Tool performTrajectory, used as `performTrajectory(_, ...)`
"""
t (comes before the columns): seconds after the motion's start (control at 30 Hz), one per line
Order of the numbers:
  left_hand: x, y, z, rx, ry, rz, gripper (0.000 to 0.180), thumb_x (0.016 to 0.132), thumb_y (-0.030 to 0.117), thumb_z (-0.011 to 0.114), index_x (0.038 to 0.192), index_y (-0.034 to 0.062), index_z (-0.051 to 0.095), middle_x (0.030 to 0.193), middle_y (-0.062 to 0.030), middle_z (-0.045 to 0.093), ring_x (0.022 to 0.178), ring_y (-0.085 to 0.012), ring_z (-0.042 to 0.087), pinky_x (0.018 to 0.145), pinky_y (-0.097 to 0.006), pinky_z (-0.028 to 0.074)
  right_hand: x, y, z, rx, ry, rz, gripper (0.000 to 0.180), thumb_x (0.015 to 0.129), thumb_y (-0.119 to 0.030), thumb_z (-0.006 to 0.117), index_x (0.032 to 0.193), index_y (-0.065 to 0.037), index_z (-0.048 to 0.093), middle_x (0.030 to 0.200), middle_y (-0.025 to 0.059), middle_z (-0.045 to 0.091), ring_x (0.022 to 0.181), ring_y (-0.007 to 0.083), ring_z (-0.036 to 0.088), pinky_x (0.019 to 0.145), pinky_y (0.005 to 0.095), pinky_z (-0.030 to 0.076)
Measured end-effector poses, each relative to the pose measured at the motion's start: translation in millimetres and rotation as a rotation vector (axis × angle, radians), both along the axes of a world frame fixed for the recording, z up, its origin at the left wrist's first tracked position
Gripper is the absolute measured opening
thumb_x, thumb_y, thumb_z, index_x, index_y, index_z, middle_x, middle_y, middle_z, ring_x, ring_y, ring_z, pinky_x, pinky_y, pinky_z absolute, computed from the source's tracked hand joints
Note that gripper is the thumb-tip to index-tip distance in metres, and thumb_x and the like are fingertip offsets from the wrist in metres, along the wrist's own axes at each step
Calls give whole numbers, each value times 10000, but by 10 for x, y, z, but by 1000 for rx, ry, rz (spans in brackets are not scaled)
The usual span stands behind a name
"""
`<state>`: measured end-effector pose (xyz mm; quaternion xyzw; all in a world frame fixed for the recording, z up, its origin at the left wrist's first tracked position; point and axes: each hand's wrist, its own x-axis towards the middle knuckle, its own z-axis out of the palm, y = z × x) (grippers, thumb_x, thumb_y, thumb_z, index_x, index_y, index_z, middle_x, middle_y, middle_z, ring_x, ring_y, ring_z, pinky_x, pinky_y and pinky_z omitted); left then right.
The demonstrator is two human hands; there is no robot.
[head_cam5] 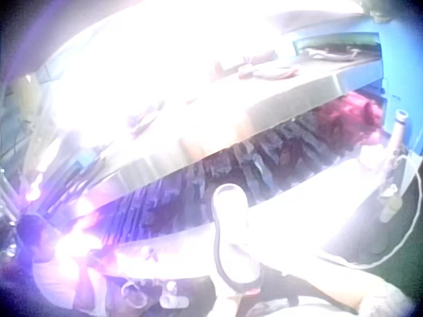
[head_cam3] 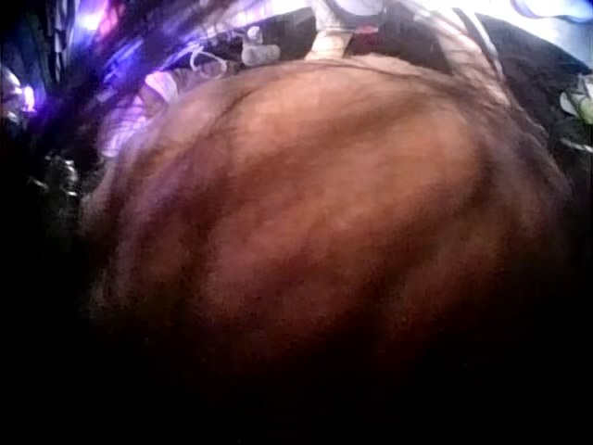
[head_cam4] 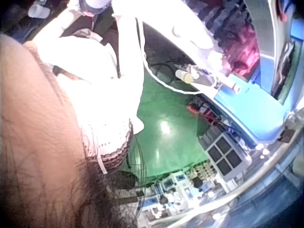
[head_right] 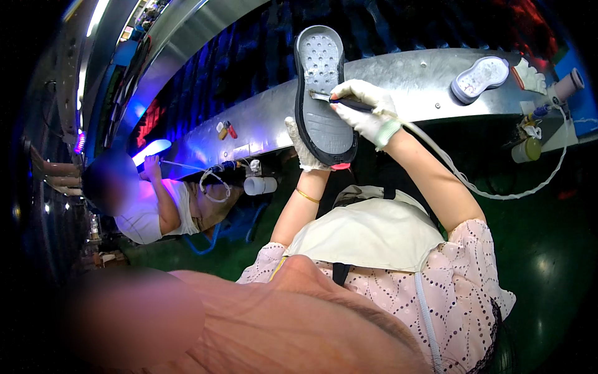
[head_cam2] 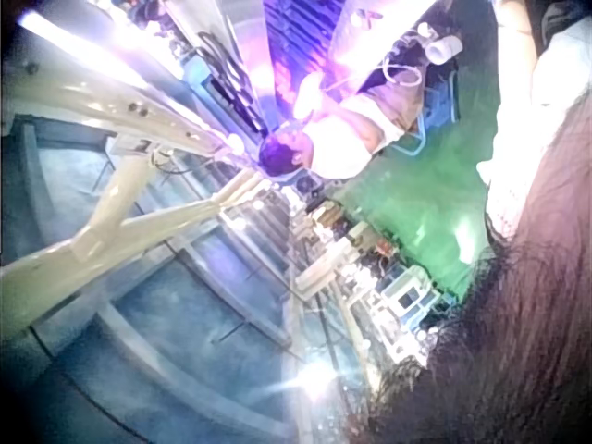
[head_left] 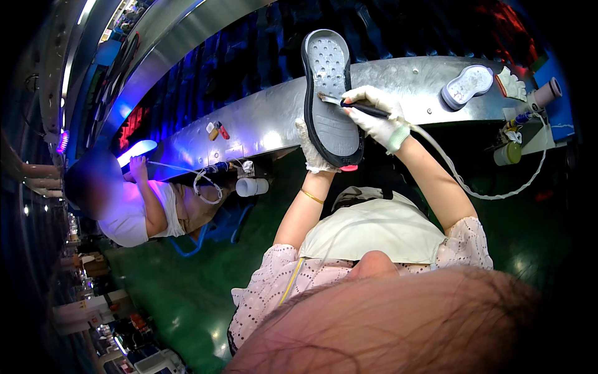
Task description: The person scrubs the sole of a shoe with a brush while wearing gloves. They repeatedly scrub the same shoe sole and then place it on the conveyor belt before picking up another shoe to continue the process.
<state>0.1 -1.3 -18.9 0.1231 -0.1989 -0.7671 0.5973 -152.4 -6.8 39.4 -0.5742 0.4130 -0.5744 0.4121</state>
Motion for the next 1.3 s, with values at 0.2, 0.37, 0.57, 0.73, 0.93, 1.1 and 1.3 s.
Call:
performTrajectory(0.2, 58, -117, -58, 88, -12, 67, 784, 881, 669, 424, 1397, 79, 407, 1351, -120, 494, 1194, -296, 491, 1050, -426, 377, 134, 188, -51, 61, 9, 303, 72, 807, -55, 675, 860, -57, 626, 839, 41, 646, 792, 97, 615, 746, 252, 506)
performTrajectory(0.37, 66, -190, 0, 27, -38, 135, 767, 890, 660, 414, 1398, 86, 407, 1366, -120, 485, 1202, -284, 490, 1055, -420, 367, 160, 240, -76, -49, 79, 97, 107, 794, -49, 686, 880, -53, 623, 853, 46, 638, 776, 109, 620, 727, 251, 505)
performTrajectory(0.57, 64, -178, 137, -32, 3, 46, 892, 813, 736, 448, 1435, 104, 354, 1390, -126, 459, 1219, -328, 492, 1038, -506, 402, 153, 308, -118, 156, 33, 264, 118, 785, -96, 700, 878, -81, 627, 828, 40, 659, 750, 118, 632, 708, 257, 514)
performTrajectory(0.73, 91, -231, 141, -90, 30, 3, 904, 795, 744, 467, 1442, 126, 341, 1382, -126, 458, 1203, -342, 504, 1033, -541, 406, 129, 370, -95, -112, 185, 28, 137, 783, -67, 711, 911, -77, 664, 849, 45, 684, 764, 107, 642, 727, 255, 517)
performTrajectory(0.93, 135, -302, 81, -63, 42, -14, 946, 762, 777, 479, 1447, 138, 347, 1411, -152, 424, 1260, -396, 439, 1049, -577, 370, 125, 436, -119, 461, -91, 184, 70, 817, -99, 713, 858, -61, 671, 817, 9, 672, 728, 65, 612, 660, 228, 499)
performTrajectory(1.1, 168, -350, 82, -92, -23, 4, 912, 819, 773, 378, 1449, 115, 336, 1413, -134, 430, 1254, -315, 458, 1068, -481, 370, 162, 400, -184, -48, 8, 88, 57, 832, -60, 693, 883, -62, 669, 793, 37, 670, 635, 70, 614, 602, 215, 505)
performTrajectory(1.3, 241, -447, -16, -28, -46, 6, 977, 761, 812, 426, 1461, 138, 324, 1421, -162, 410, 1263, -403, 436, 1057, -628, 327, 49, 331, -189, 502, -349, 235, 84, 850, -134, 698, 884, -62, 671, 748, 26, 666, 635, 38, 592, 563, 170, 446)
